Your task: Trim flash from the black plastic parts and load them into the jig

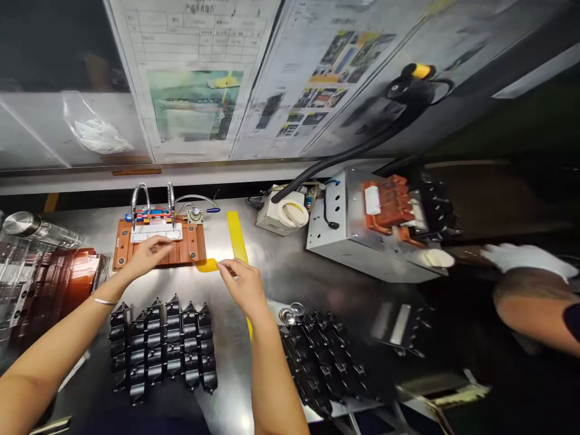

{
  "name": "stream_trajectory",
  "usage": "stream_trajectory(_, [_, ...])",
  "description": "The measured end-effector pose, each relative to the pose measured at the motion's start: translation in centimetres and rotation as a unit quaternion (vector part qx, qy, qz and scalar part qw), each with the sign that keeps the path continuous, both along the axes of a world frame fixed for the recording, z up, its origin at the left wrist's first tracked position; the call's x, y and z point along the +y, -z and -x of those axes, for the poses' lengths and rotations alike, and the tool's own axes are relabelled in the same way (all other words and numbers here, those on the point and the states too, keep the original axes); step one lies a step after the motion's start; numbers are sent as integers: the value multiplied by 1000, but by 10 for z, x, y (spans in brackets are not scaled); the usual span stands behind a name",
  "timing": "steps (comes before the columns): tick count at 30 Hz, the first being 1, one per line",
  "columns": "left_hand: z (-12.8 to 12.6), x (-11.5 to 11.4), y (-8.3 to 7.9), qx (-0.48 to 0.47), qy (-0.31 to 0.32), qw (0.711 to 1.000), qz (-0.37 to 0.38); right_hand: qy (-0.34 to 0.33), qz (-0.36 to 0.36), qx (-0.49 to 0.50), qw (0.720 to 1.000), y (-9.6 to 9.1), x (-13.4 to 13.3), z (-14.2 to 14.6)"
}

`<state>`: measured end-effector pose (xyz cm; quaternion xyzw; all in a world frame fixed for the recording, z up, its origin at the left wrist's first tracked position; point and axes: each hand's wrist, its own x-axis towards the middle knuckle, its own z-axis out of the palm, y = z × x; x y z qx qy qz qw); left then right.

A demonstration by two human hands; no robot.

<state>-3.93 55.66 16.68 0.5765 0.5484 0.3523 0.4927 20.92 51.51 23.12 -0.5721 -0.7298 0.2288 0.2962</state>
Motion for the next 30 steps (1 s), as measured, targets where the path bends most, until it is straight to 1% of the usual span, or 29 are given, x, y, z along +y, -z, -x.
stream_trajectory(1, [-22, 17, 0, 55, 54, 995, -57, -24, -2, -31, 999, -4, 1, -4])
stream_trajectory(2, [-45, 36, 0, 111, 101, 984, -97, -54, -4, -63, 997, -9, 0, -6])
stream_trajectory(3, [-68, 55, 1, 170, 125, 970, -118, -85, -5, -95, 992, -15, -1, -5])
stream_trajectory(5, [-106, 91, 4, 288, 147, 939, -117, -144, 0, -143, 979, -27, -4, 0])
stream_trajectory(7, [-130, 116, 9, 339, 177, 918, -104, -190, 5, -162, 968, -35, -8, 8])
stream_trajectory(9, [-137, 126, 14, 340, 200, 913, -103, -214, -1, -151, 965, -39, -10, 15])
stream_trajectory(10, [-136, 125, 16, 334, 208, 913, -106, -219, -4, -137, 966, -39, -10, 18])
stream_trajectory(12, [-128, 118, 17, 333, 227, 908, -114, -220, 0, -98, 971, -35, -6, 22])
stream_trajectory(14, [-108, 105, 14, 297, 250, 914, -118, -214, 25, -37, 976, -27, 1, 27])
stream_trajectory(15, [-94, 98, 10, 253, 267, 924, -104, -203, 46, 1, 978, -21, 6, 30])
stream_trajectory(16, [-76, 90, 6, 192, 286, 937, -66, -181, 70, 43, 980, -14, 12, 33])
stream_trajectory(17, [-54, 80, 3, 118, 299, 947, -4, -146, 97, 87, 981, -5, 17, 36])
stream_trajectory(18, [-30, 70, 0, 38, 314, 945, 81, -100, 125, 132, 978, 4, 23, 40])
stream_trajectory(19, [-4, 59, -2, -31, 300, 935, 187, -48, 151, 177, 971, 15, 29, 43])
stream_trajectory(20, [22, 47, -2, -89, 267, 919, 277, 5, 174, 220, 960, 26, 34, 48])
stream_trajectory(21, [46, 35, -1, -146, 231, 904, 329, 54, 195, 260, 944, 38, 38, 52])
stream_trajectory(22, [67, 23, 1, -181, 187, 896, 360, 94, 214, 297, 926, 49, 42, 57])
stream_trajectory(24, [95, 4, 9, -210, 68, 901, 373, 152, 246, 353, 890, 69, 48, 69])
stream_trajectory(25, [102, -2, 14, -210, 1, 907, 366, 171, 261, 371, 875, 76, 50, 76])
stream_trajectory(27, [104, -8, 24, -198, -114, 908, 351, 199, 287, 388, 853, 86, 54, 87])
stream_trajectory(28, [101, -7, 28, -189, -154, 905, 348, 210, 298, 388, 847, 88, 58, 92])
stream_trajectory(30, [95, 0, 35, -169, -194, 901, 349, 233, 318, 375, 839, 91, 66, 99])
